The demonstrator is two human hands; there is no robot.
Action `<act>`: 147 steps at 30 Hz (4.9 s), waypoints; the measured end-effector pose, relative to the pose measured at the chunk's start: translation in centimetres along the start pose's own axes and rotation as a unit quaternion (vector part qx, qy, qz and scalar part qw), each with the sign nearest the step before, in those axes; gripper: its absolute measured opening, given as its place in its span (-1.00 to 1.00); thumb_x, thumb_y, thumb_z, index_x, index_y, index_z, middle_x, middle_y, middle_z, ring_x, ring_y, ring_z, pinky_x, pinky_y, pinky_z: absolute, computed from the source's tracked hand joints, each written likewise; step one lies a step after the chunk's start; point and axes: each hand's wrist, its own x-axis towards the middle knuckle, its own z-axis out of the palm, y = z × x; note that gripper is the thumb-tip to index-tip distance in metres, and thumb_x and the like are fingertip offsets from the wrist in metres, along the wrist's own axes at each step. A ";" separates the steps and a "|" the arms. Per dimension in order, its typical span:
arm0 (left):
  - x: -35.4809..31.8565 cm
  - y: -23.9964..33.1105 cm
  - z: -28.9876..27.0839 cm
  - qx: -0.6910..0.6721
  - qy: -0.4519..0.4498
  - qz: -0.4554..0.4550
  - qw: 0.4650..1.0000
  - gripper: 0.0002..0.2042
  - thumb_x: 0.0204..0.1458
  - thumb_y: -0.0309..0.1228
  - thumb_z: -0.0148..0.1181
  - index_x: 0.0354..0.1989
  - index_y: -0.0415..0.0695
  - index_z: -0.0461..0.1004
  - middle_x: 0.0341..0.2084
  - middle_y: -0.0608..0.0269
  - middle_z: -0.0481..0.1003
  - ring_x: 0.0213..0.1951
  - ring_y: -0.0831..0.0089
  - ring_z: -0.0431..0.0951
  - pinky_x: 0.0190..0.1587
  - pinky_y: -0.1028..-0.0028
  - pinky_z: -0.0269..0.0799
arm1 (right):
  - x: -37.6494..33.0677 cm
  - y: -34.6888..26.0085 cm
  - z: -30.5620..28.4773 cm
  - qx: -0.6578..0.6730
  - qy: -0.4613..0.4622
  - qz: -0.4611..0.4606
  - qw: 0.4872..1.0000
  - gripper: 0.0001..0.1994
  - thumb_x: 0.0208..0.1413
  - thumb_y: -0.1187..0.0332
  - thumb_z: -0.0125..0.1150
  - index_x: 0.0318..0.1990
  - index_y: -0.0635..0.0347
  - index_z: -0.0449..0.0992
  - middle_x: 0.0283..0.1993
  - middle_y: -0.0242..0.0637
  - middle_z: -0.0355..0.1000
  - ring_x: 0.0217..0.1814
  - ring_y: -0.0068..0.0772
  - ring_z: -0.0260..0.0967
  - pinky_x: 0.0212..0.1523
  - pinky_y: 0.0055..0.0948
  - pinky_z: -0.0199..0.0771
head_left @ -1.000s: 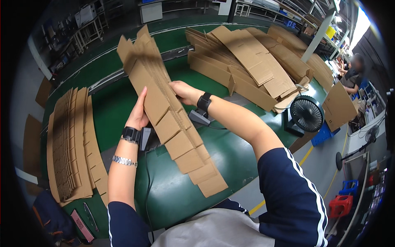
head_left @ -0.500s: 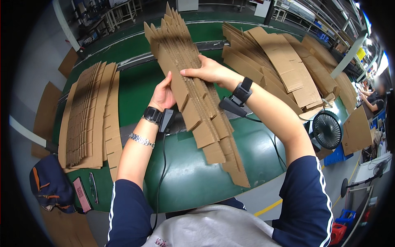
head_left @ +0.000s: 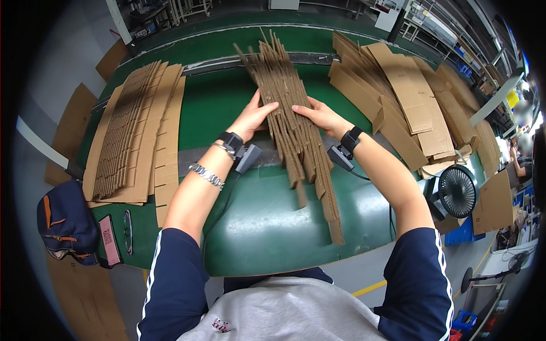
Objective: Assembling interlocking cardboard dividers on a workbench.
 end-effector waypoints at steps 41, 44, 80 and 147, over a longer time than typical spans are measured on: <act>10.0 -2.5 -0.9 0.045 -0.001 0.045 0.998 -0.29 0.15 -0.31 0.13 0.43 -0.08 -0.09 0.25 0.10 0.27 0.26 0.35 0.27 0.28 0.42 0.13 | -0.2 1.8 -2.3 0.238 0.127 -0.005 0.963 -0.29 0.11 0.29 0.28 0.38 0.12 0.08 0.01 -0.34 0.45 -0.16 -0.44 0.43 -0.04 -0.31 0.37; 10.4 -2.6 -1.2 0.055 -0.014 0.052 0.997 -0.28 0.14 -0.29 0.16 0.43 -0.08 -0.09 0.24 0.10 0.28 0.26 0.35 0.28 0.28 0.42 0.13 | 1.7 1.7 -3.1 0.247 0.145 -0.047 0.957 -0.26 0.10 0.31 0.27 0.40 0.17 0.04 0.07 -0.30 0.42 -0.09 -0.41 0.42 -0.02 -0.30 0.37; -16.9 8.1 -26.3 0.620 0.304 -0.026 0.723 -0.29 0.06 -0.04 0.18 0.25 -0.33 0.23 0.21 -0.18 0.29 0.28 0.08 0.26 0.30 0.27 0.16 | -8.2 -2.1 -25.3 -0.722 0.388 0.113 0.562 0.08 -0.28 -0.18 0.45 0.31 0.35 0.10 0.28 0.03 0.24 0.25 -0.04 0.28 0.21 -0.13 0.34; -13.9 1.7 -21.6 0.787 0.146 -0.063 0.596 -0.44 0.05 0.02 0.12 -0.24 -0.39 0.57 -0.06 -0.24 0.46 0.04 -0.03 0.42 0.14 0.18 0.32 | -18.8 -10.5 0.9 0.189 0.055 -0.189 0.962 -0.42 0.24 0.03 -0.16 0.19 0.37 0.30 0.22 0.14 0.30 0.12 -0.26 0.40 0.11 -0.43 0.42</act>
